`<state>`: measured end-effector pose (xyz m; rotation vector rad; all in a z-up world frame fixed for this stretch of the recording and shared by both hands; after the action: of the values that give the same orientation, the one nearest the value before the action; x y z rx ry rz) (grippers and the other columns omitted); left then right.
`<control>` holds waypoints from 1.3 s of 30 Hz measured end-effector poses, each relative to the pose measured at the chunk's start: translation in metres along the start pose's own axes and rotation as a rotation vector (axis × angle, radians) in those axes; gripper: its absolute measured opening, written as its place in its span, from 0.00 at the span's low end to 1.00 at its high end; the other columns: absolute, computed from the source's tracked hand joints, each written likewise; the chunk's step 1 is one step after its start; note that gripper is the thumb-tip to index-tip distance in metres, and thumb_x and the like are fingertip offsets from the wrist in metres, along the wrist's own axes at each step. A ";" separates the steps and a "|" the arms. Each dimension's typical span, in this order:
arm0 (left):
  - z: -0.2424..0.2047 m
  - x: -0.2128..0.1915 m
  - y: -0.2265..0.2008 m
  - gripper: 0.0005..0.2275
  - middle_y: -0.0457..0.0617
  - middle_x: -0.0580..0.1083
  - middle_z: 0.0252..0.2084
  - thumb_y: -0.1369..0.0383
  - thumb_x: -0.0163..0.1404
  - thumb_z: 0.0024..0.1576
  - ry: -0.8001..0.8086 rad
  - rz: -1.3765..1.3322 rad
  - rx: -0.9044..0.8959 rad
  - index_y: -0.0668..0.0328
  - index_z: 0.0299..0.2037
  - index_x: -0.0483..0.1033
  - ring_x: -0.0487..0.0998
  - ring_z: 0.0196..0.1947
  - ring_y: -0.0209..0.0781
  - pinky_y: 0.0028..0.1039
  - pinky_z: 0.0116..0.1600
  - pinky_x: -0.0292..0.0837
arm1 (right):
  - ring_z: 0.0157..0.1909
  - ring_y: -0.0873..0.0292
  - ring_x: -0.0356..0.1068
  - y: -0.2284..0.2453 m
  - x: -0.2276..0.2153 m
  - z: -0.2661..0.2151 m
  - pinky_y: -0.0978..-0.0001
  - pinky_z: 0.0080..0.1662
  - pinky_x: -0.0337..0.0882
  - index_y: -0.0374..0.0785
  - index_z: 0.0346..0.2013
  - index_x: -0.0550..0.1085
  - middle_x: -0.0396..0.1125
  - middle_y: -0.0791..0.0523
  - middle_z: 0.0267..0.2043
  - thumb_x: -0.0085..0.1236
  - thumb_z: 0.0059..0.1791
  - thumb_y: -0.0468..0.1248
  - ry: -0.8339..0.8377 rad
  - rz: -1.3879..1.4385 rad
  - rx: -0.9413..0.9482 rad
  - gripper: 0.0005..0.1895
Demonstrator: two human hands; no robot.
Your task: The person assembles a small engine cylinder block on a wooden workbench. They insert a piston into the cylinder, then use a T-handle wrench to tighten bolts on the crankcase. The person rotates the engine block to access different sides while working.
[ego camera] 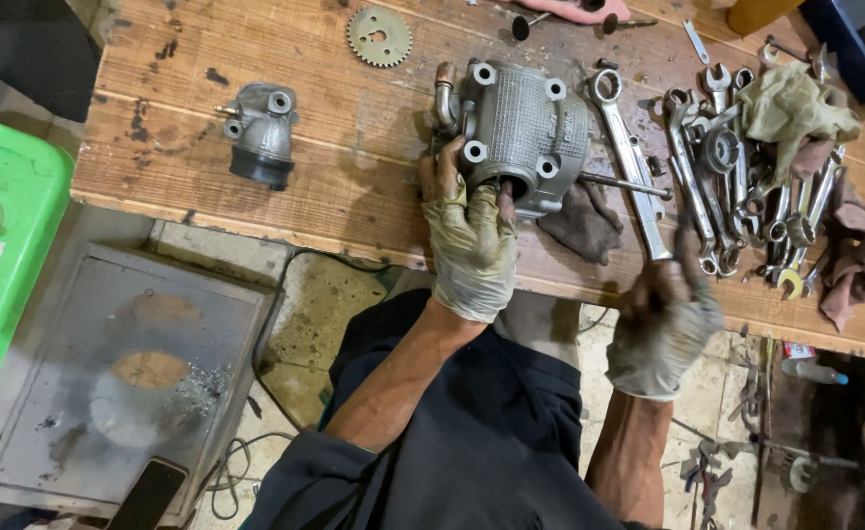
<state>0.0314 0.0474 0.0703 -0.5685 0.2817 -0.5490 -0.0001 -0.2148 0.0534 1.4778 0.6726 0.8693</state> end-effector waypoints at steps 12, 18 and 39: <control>0.004 0.000 0.000 0.08 0.73 0.66 0.63 0.74 0.50 0.63 -0.016 -0.049 0.017 0.77 0.37 0.72 0.69 0.58 0.81 0.64 0.57 0.69 | 0.17 0.73 0.41 -0.007 -0.001 0.004 0.85 0.19 0.49 0.40 0.71 0.67 0.47 0.67 0.22 0.53 0.52 0.27 -0.001 0.212 0.011 0.31; 0.007 -0.003 0.002 0.05 0.72 0.68 0.62 0.77 0.52 0.61 -0.016 -0.006 -0.010 0.75 0.36 0.73 0.70 0.57 0.77 0.63 0.57 0.70 | 0.18 0.70 0.49 0.003 0.006 0.001 0.81 0.21 0.54 0.37 0.65 0.71 0.53 0.65 0.21 0.51 0.53 0.27 0.018 0.066 -0.020 0.24; -0.010 0.003 0.012 0.10 0.68 0.71 0.62 0.66 0.48 0.65 -0.011 0.139 0.000 0.65 0.36 0.76 0.72 0.59 0.76 0.53 0.60 0.72 | 0.15 0.68 0.50 -0.015 -0.009 0.005 0.76 0.15 0.55 0.33 0.61 0.73 0.54 0.59 0.19 0.55 0.53 0.26 -0.058 0.068 0.009 0.21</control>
<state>0.0349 0.0493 0.0551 -0.5472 0.3080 -0.4114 0.0006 -0.2234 0.0374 1.5354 0.5871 0.8731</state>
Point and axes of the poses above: each hand's wrist, its own z-axis towards the middle knuckle, its own x-axis out of the palm, y = z × x, the point moved 9 cm from there along z, towards the middle knuckle
